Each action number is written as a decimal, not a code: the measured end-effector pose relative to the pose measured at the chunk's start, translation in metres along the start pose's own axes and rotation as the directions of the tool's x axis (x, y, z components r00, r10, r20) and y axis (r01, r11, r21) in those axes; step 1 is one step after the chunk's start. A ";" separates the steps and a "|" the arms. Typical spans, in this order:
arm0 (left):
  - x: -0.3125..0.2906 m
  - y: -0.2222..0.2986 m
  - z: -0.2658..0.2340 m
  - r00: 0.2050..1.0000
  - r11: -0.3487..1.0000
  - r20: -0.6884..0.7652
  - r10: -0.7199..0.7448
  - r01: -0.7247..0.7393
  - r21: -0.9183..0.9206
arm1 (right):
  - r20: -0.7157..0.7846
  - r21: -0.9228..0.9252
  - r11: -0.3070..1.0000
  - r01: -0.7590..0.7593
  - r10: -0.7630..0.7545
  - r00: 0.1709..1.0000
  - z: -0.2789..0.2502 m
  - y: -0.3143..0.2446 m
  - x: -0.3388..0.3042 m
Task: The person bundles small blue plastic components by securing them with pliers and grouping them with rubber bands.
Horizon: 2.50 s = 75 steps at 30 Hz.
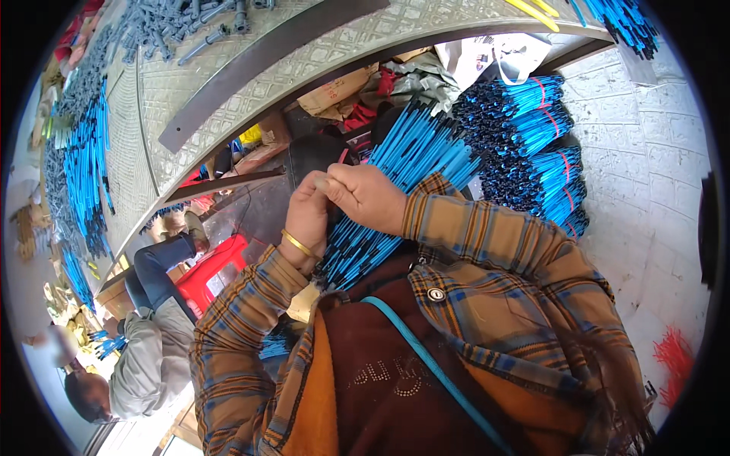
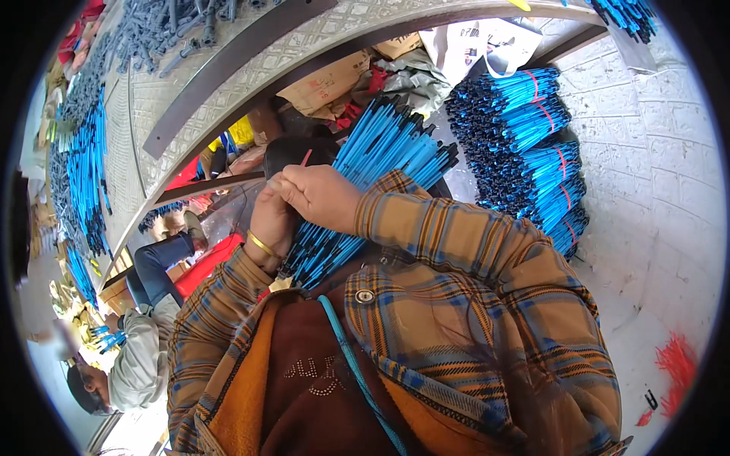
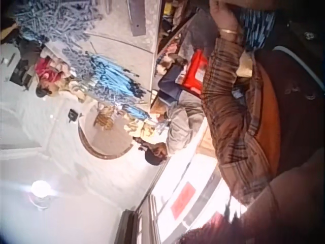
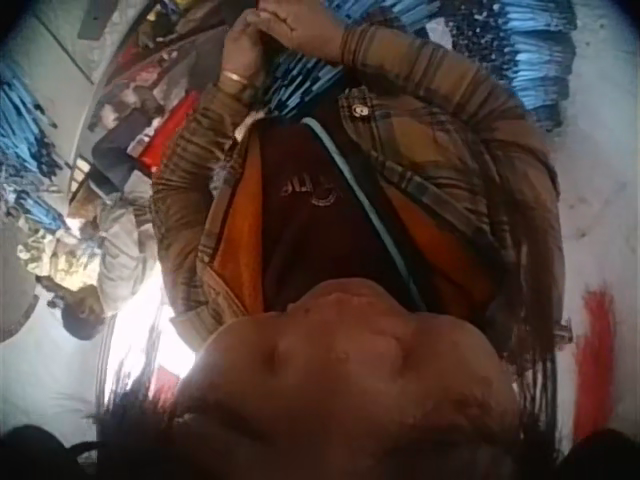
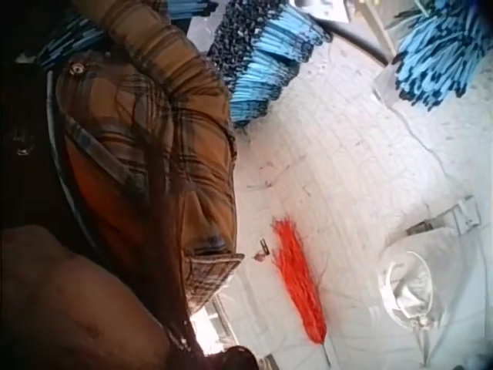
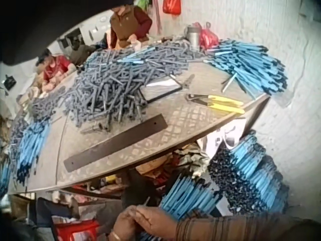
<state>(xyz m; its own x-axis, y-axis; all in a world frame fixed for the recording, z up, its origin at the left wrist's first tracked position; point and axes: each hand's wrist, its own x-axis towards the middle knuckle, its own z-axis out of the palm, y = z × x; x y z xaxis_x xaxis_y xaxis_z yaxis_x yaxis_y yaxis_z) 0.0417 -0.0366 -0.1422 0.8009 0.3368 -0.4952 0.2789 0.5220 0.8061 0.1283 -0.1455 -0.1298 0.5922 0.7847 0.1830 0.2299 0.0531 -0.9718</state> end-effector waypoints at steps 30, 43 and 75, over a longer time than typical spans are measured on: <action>-0.007 0.005 -0.002 0.922 0.983 0.386 0.004 -0.075 0.168 | 0.589 -0.474 0.810 0.345 0.001 0.808 -0.031 0.015 0.048; -0.005 0.005 -0.010 0.941 0.999 0.338 -0.030 0.022 0.028 | 0.714 -0.464 0.868 0.176 0.249 0.654 -0.064 -0.015 0.048; -0.009 0.007 -0.018 0.907 0.982 0.420 -0.042 0.114 -0.149 | 0.628 -0.460 0.887 -0.050 0.365 0.687 -0.051 -0.034 0.031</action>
<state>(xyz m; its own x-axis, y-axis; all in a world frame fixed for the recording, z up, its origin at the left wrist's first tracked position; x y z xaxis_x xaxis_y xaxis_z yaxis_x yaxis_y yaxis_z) 0.0270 -0.0217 -0.1382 0.9369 -0.0452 -0.3467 0.2865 0.6677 0.6871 0.1782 -0.1540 -0.0834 0.0057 0.9466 -0.3223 0.5290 -0.2764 -0.8023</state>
